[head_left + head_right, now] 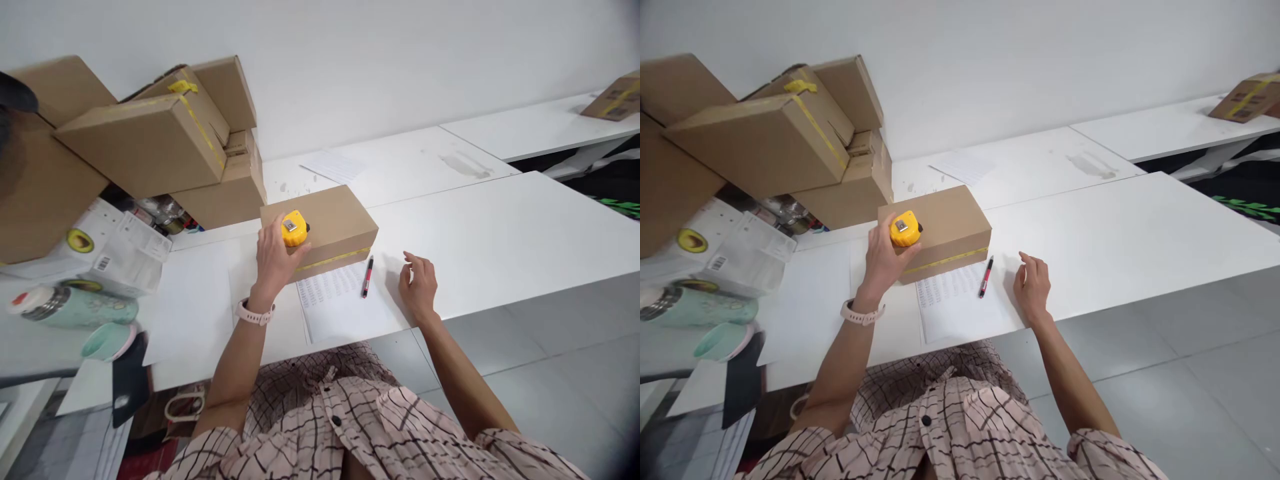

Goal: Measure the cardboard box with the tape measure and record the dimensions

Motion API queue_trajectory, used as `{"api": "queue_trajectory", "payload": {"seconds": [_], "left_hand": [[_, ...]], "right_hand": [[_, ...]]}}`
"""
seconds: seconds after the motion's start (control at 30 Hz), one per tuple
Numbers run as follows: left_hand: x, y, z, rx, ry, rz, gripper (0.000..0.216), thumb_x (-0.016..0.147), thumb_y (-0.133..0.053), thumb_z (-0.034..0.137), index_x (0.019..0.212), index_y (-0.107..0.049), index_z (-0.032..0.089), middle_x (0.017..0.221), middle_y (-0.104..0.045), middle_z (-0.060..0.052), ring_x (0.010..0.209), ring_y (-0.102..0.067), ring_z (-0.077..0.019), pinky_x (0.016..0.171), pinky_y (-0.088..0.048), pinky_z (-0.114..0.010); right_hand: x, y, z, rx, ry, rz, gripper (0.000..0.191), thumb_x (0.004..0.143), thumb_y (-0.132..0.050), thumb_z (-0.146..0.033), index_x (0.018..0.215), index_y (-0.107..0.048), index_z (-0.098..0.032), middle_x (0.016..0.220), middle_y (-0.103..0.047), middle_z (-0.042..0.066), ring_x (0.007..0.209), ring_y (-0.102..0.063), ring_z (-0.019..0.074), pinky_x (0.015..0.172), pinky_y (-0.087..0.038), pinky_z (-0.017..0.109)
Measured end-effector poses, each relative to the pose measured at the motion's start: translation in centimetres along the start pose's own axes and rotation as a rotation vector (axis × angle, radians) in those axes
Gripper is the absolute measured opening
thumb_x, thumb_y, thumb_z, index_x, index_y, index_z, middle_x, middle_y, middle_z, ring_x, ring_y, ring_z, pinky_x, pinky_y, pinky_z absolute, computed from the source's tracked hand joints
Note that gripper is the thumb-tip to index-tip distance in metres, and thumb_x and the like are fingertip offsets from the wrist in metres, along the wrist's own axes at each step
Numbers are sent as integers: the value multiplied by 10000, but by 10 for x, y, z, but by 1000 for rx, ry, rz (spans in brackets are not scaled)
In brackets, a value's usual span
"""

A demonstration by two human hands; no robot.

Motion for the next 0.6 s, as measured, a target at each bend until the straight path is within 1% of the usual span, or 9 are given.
{"api": "queue_trajectory", "payload": {"seconds": [0.07,0.13,0.17,0.23,0.27,0.33,0.47,0.53,0.6], "left_hand": [[7,-3,-4,-126,66,-33,651,782,-796,365,1344,-506,211,1328,-625,-139,1286,-557,-335,1063,-466,-520],[5,-3,0,-358,112,-57,641,780,-789,403,1319,-496,219,1261,-650,-121,1174,-636,-287,995,-522,-463],[2,-1,4,-502,131,-101,637,799,-763,446,1324,-482,220,1213,-668,-113,1103,-672,-264,952,-547,-438],[-5,5,13,-765,160,-240,626,852,-684,525,1347,-454,216,1079,-705,-90,950,-718,-228,874,-579,-406],[-9,9,17,-848,177,-298,627,864,-659,550,1351,-451,214,1020,-715,-78,896,-727,-221,850,-587,-401],[-13,18,20,-908,221,-344,653,842,-676,575,1342,-461,213,961,-725,-63,849,-734,-219,823,-594,-393],[-16,29,8,-887,284,-312,680,799,-726,584,1309,-476,210,949,-728,-56,817,-724,-207,774,-580,-355],[-13,33,-4,-873,303,-303,685,789,-735,574,1308,-487,202,940,-722,-53,785,-707,-193,736,-559,-328],[-5,39,-19,-859,336,-235,684,740,-768,551,1273,-526,196,939,-714,-51,752,-680,-175,671,-520,-285]], "right_hand": [[10,10,-26,106,-11,101,306,975,-447,-251,1184,-667,-216,1081,-681,163,1022,-635,293,867,-546,492],[25,19,-60,311,-64,87,243,982,-493,-318,1094,-692,-235,1050,-702,143,1030,-648,284,902,-551,493],[35,22,-79,464,-121,13,227,984,-515,-358,1062,-697,-246,1044,-713,124,1015,-661,269,909,-559,481],[55,23,-115,855,-251,-261,269,973,-561,-450,1111,-694,-262,1092,-729,93,1020,-686,238,932,-574,450],[64,22,-131,1034,-313,-440,327,972,-554,-500,1149,-693,-262,1112,-734,87,1031,-694,229,942,-579,440],[77,19,-155,1263,-417,-656,405,944,-579,-568,1134,-713,-236,1088,-747,92,1013,-707,221,935,-592,421],[89,14,-174,1379,-488,-840,388,855,-729,-528,1058,-745,-199,1028,-762,97,951,-720,200,862,-619,366],[98,10,-173,1360,-477,-856,341,814,-789,-465,1014,-748,-192,976,-757,80,866,-715,176,785,-625,336],[116,3,-165,1334,-478,-804,292,771,-837,-377,973,-741,-189,893,-739,46,744,-678,138,691,-607,299]]}}
Point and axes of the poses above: each hand's wrist, its own x-axis towards the middle knuckle, its own y-axis out of the back of the hand, z = x × y, the point moved 1 cm from there along x, towards the middle knuckle
